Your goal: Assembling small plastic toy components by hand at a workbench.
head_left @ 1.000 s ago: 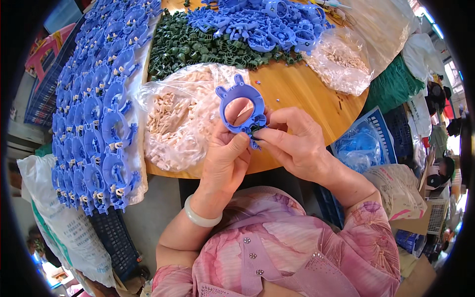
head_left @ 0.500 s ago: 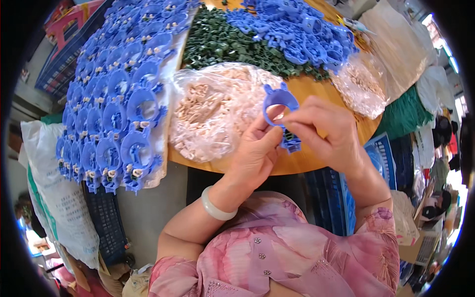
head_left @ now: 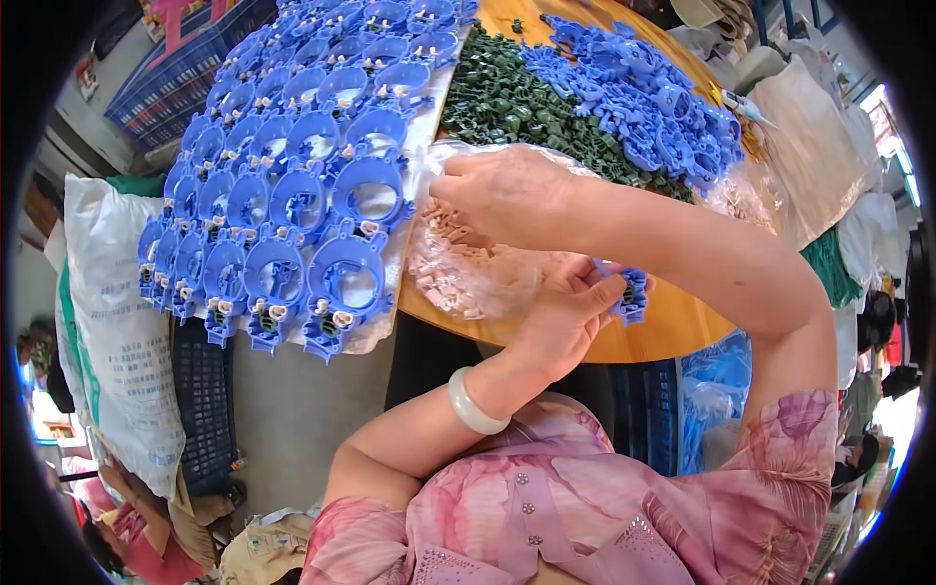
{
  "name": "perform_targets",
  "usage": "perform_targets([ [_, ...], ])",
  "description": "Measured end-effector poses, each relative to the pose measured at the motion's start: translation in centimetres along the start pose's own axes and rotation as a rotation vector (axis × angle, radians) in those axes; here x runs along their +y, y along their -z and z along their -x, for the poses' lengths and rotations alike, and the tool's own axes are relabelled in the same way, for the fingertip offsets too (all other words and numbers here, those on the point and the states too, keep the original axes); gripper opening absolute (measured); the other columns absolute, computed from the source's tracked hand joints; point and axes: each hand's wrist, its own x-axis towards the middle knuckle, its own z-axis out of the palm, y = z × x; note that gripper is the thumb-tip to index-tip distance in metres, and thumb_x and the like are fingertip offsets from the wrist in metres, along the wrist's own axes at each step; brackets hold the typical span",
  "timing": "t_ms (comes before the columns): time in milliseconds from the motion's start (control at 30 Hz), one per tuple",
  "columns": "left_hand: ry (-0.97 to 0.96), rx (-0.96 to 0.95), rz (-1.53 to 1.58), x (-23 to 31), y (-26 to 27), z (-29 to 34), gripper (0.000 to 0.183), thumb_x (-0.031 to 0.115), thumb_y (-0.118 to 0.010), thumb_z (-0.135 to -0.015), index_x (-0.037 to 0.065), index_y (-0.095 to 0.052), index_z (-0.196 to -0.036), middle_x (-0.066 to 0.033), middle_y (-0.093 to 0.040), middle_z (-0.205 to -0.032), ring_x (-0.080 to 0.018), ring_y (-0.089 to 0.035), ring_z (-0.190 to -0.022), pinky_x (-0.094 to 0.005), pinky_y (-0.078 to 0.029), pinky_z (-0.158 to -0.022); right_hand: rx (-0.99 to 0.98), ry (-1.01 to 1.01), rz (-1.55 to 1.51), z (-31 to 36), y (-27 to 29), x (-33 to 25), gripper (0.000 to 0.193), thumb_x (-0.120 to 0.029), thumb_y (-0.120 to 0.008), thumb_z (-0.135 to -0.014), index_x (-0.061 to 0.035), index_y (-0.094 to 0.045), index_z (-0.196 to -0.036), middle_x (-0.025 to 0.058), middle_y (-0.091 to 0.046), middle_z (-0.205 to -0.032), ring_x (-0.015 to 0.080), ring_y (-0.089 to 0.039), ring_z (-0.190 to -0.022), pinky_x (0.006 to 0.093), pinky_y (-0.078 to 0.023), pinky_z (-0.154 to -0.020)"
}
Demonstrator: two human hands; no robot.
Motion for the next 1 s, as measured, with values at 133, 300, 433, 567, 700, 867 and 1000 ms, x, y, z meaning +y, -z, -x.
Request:
perform_targets([
  [133, 0.026, -0.002, -0.026, -0.1, 0.3, -0.1, 0.03, 0.006, -0.054, -0.089, 0.001, -0.049, -0.118, -0.0102, -0.057, -0.11, -0.0224, -0.057, -0.103, -0.034, -0.047, -0.089, -0.006, 0.002, 0.089, -1.7, -0.9, 0.5, 0.024, -0.014, -0.065, -0.071, -0.0036, -0.057, -0.092, 0.012, -0.057, -0.091, 0.0301, -0.062, -0.083, 0.037, -0.052, -0.067],
  [300, 0.032, -0.011, -0.026, 0.1, 0.2, 0.0, 0.035, 0.007, -0.053, -0.09, 0.001, -0.045, -0.123, -0.0115, -0.056, -0.114, -0.0245, -0.056, -0.106, -0.0349, -0.047, -0.089, -0.115, -0.034, 0.078, -1.6, -0.1, 1.2, 0.016, -0.015, -0.061, -0.075, -0.0038, -0.06, -0.086, 0.012, -0.059, -0.089, 0.0298, -0.062, -0.081, 0.0371, -0.052, -0.068],
  [433, 0.041, 0.011, -0.026, 0.1, 0.3, -0.1, 0.037, 0.006, -0.051, -0.09, 0.002, -0.043, -0.126, -0.0113, -0.055, -0.114, -0.0251, -0.057, -0.106, -0.036, -0.047, -0.09, 0.059, -0.085, -0.208, -0.2, -0.1, 2.4, 0.009, -0.01, -0.062, -0.074, -0.0027, -0.061, -0.079, 0.0116, -0.063, -0.077, 0.0282, -0.062, -0.075, 0.0357, -0.049, -0.065],
  [567, 0.05, 0.012, -0.048, 0.1, 0.2, -0.2, 0.038, 0.005, -0.05, -0.091, 0.002, -0.042, -0.127, -0.011, -0.055, -0.114, -0.0258, -0.057, -0.106, -0.0366, -0.047, -0.091, 0.141, -0.055, -0.404, 1.4, 0.4, 2.9, 0.011, -0.007, -0.066, -0.073, -0.0014, -0.062, -0.081, 0.01, -0.063, -0.076, 0.0237, -0.062, -0.07, 0.0321, -0.049, -0.063],
  [700, 0.061, 0.026, -0.047, 0.1, -0.1, -0.3, 0.04, 0.002, -0.051, -0.089, 0.002, -0.04, -0.128, -0.011, -0.056, -0.111, -0.0224, -0.058, -0.102, -0.0332, -0.048, -0.087, 0.254, -0.021, -0.489, 2.1, 0.0, 3.3, 0.011, -0.006, -0.066, -0.074, -0.0017, -0.062, -0.083, 0.0089, -0.062, -0.074, 0.0197, -0.062, -0.067, 0.0296, -0.048, -0.061],
  [867, 0.058, 0.039, -0.037, 0.1, 0.0, -0.2, 0.04, 0.004, -0.052, -0.089, 0.003, -0.041, -0.127, -0.0111, -0.056, -0.113, -0.023, -0.058, -0.105, -0.0335, -0.048, -0.087, 0.209, -0.024, -0.508, 3.0, 1.4, 3.1, 0.011, -0.005, -0.065, -0.075, -0.0024, -0.063, -0.086, 0.008, -0.061, -0.075, 0.018, -0.061, -0.069, 0.0288, -0.048, -0.062],
  [1000, 0.053, 0.023, -0.03, 0.0, 0.0, -0.2, 0.041, 0.005, -0.053, -0.089, 0.004, -0.041, -0.128, -0.0107, -0.056, -0.114, -0.0232, -0.057, -0.106, -0.0336, -0.047, -0.088, 0.33, 0.031, -0.472, 3.8, 1.1, 3.5, 0.014, -0.005, -0.063, -0.076, -0.0035, -0.065, -0.09, 0.0072, -0.06, -0.076, 0.0172, -0.06, -0.07, 0.0275, -0.047, -0.062],
])
